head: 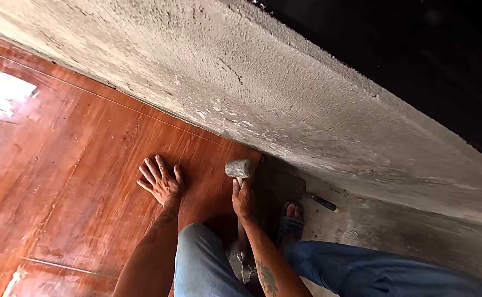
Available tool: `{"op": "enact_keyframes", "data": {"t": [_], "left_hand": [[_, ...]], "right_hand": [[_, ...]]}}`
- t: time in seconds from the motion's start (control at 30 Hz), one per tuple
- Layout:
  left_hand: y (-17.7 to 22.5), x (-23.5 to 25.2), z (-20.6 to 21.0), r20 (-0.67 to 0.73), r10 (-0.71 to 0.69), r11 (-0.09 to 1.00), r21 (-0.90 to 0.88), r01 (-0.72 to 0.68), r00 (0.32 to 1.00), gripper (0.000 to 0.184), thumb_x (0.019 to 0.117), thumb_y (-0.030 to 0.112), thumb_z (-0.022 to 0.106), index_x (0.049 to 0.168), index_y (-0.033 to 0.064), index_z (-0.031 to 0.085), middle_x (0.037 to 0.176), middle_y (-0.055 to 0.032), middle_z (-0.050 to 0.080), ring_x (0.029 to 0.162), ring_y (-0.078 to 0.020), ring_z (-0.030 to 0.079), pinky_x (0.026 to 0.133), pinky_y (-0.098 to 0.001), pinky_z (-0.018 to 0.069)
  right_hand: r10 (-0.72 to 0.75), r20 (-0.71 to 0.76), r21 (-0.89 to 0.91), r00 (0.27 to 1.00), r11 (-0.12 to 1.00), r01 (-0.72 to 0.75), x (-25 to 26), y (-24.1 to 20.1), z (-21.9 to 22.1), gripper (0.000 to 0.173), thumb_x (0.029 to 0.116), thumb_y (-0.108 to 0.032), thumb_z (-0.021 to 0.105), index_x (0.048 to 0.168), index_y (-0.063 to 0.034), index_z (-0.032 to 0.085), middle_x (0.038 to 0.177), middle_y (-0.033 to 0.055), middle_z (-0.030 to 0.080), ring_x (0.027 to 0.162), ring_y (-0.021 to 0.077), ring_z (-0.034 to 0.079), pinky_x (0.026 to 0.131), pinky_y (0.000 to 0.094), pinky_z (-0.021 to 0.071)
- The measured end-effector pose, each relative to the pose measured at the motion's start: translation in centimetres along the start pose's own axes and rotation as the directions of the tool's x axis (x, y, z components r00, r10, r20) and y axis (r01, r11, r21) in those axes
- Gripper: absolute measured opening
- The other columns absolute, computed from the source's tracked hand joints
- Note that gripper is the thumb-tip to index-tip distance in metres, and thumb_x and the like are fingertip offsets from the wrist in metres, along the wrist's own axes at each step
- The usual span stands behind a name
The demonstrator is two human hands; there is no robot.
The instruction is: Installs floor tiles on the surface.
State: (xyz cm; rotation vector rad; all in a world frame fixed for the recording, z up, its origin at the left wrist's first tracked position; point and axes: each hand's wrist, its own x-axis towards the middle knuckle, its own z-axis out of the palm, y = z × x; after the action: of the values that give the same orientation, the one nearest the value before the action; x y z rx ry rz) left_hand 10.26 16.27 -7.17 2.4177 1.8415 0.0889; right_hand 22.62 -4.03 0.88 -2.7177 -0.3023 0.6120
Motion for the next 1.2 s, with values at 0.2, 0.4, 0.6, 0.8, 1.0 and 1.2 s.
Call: {"op": "enact_keyframes", "data": {"t": [0.2,0.4,0.6,0.8,1.0,1.2], "left_hand": [[0.0,-0.1,0.0,0.01,0.002,1.0,-0.001,-0.002,1.0,0.078,0.0986,0.069,0.017,0.165,0.0272,0.023,0.172,-0.0084,0.017,0.159,-0.035,0.014,0.121,-0.0692,0.008],[0.1,-0.2,-0.3,0.015,0.005,1.0,-0.003,-0.005,1.0,0.078,0.0991,0.067,0.019,0.165,0.0257,0.023,0.172,-0.0097,0.017,0.158,-0.0355,0.014,0.121,-0.0691,0.0082],[0.2,-0.1,-0.4,0.023,-0.002,1.0,-0.01,0.002,1.0,0.077,0.0992,0.067,0.018,0.165,0.0265,0.022,0.172,-0.0099,0.016,0.159,-0.0357,0.013,0.121,-0.0691,0.0077],[0.1,-0.1,-0.3,0.021,-0.003,1.0,-0.018,0.003,1.0,0.079,0.0983,0.069,0.017,0.165,0.0267,0.022,0.172,-0.0088,0.015,0.159,-0.0355,0.012,0.12,-0.0694,0.0077],[0.4,-0.1,-0.4,0.027,-0.002,1.0,-0.014,0.002,1.0,0.079,0.0985,0.069,0.017,0.165,0.0267,0.022,0.173,-0.0084,0.015,0.159,-0.0349,0.011,0.121,-0.069,0.0068],[0.3,-0.1,-0.4,0.036,-0.004,1.0,-0.021,0.005,0.999,0.078,0.0987,0.069,0.017,0.165,0.0274,0.021,0.173,-0.0083,0.014,0.159,-0.0351,0.011,0.121,-0.0688,0.0059]], "right_hand": [[0.009,-0.055,-0.001,0.998,1.0,-0.009,-0.1,0.5,0.4,0.052,0.1072,-0.045,0.048,0.125,0.0009,0.064,0.086,0.0152,0.074,0.08,0.0314,0.075,0.072,0.0497,0.0602],[0.013,-0.066,0.029,0.998,1.0,-0.011,-0.3,0.5,0.4,0.049,0.1066,-0.043,0.05,0.124,0.0012,0.064,0.084,0.015,0.073,0.079,0.0315,0.074,0.071,0.0503,0.0599],[0.044,-0.06,0.042,0.997,0.998,-0.042,-0.6,0.5,0.3,0.049,0.107,-0.044,0.048,0.123,-0.0008,0.065,0.083,0.0136,0.073,0.078,0.0304,0.074,0.07,0.0503,0.0597],[0.037,-0.112,0.032,0.993,0.999,-0.033,-0.8,0.7,0.0,0.049,0.1065,-0.042,0.051,0.127,0.0007,0.063,0.082,0.0135,0.074,0.076,0.0298,0.075,0.069,0.0492,0.0604],[0.037,-0.103,0.042,0.994,0.999,-0.032,-0.6,0.9,-0.3,0.05,0.1071,-0.042,0.049,0.129,0.0007,0.062,0.083,0.0134,0.074,0.076,0.0294,0.074,0.07,0.0491,0.0601],[0.036,-0.091,0.026,0.995,0.999,-0.034,-0.5,0.6,-1.0,0.049,0.1072,-0.042,0.049,0.128,0.0001,0.063,0.084,0.0143,0.074,0.078,0.0299,0.074,0.072,0.0491,0.0599]]}}
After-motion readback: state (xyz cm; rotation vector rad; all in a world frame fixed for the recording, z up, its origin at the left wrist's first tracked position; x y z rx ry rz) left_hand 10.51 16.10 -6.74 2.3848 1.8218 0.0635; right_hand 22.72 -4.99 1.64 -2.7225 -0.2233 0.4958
